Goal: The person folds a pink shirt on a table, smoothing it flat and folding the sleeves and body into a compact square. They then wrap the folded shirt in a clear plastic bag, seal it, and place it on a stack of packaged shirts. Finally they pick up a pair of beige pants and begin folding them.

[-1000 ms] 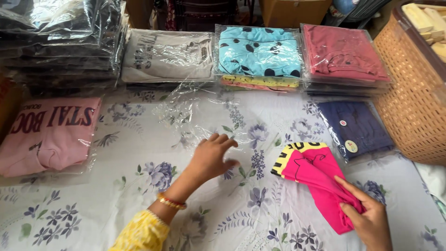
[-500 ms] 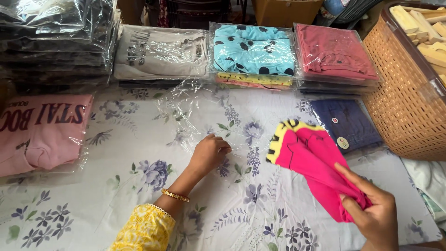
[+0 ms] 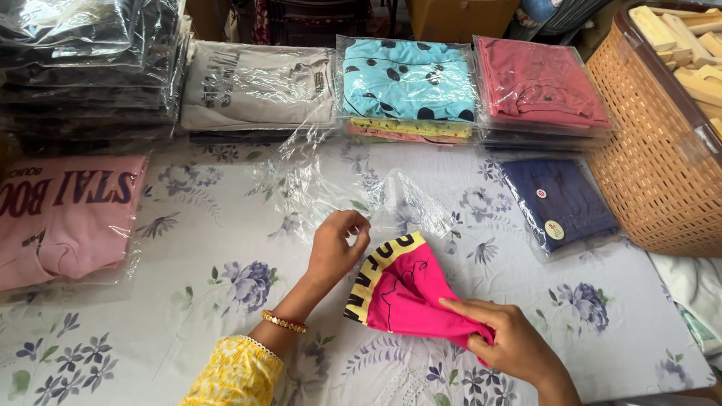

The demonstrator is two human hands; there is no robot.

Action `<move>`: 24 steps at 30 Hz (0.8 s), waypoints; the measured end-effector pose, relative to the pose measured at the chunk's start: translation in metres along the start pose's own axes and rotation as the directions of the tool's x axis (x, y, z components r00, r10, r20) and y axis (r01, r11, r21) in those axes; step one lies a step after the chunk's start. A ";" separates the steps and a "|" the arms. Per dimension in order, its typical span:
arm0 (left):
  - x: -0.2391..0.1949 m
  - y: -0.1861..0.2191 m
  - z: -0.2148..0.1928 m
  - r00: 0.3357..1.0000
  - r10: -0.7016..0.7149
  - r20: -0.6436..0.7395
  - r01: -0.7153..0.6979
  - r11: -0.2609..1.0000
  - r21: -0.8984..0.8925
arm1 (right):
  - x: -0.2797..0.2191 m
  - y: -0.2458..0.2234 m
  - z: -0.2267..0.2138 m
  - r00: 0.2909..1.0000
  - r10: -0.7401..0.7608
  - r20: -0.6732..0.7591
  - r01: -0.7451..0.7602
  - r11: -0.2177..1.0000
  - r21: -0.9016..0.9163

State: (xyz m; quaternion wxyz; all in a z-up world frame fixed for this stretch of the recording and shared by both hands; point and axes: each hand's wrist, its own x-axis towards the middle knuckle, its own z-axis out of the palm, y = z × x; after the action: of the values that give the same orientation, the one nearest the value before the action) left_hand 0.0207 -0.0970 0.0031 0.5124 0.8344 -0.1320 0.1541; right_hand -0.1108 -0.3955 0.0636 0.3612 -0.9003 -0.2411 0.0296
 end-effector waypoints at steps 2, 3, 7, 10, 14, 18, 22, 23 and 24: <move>0.000 0.012 -0.004 0.998 0.058 0.023 -0.058 0.998 -0.021 | 0.009 -0.010 -0.004 0.999 0.036 -0.034 -0.036 0.999 0.018; 0.000 0.019 -0.007 0.993 0.115 0.039 -0.113 0.993 -0.042 | 0.015 -0.014 -0.007 0.996 0.069 -0.064 -0.067 0.997 0.036; 0.002 0.027 -0.017 0.955 0.277 0.103 -0.279 0.960 0.007 | 0.021 0.022 0.009 0.960 0.187 -0.208 -0.162 0.978 0.130; 0.005 0.028 -0.024 0.947 0.300 0.115 -0.305 0.952 0.027 | 0.031 0.029 0.021 0.916 0.200 -0.347 -0.122 0.964 0.234; 0.009 0.030 -0.031 0.938 0.260 0.228 -0.281 0.958 0.064 | 0.034 0.027 0.026 0.926 0.263 -0.270 -0.211 0.955 0.209; 0.006 0.033 -0.025 0.907 0.340 0.250 -0.343 0.939 -0.030 | 0.023 0.043 0.040 0.912 0.265 -0.313 -0.156 0.931 0.331; 0.005 0.044 -0.023 0.901 0.302 0.312 -0.297 0.953 -0.065 | 0.033 0.043 0.045 0.871 0.306 -0.385 -0.097 0.874 0.476; 0.005 0.044 -0.022 0.910 0.263 0.321 -0.251 0.965 -0.077 | 0.036 0.039 0.046 0.898 0.237 -0.370 -0.076 0.913 0.401; 0.004 0.044 -0.021 0.917 0.223 0.332 -0.205 0.975 -0.089 | 0.039 0.036 0.048 0.922 0.169 -0.348 -0.051 0.945 0.323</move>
State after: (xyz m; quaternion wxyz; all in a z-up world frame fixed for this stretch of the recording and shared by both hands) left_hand 0.0053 -0.0979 0.0497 0.4838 0.8152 -0.3128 0.0595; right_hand -0.0724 -0.3701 0.0093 0.5338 -0.8343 -0.1092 -0.0834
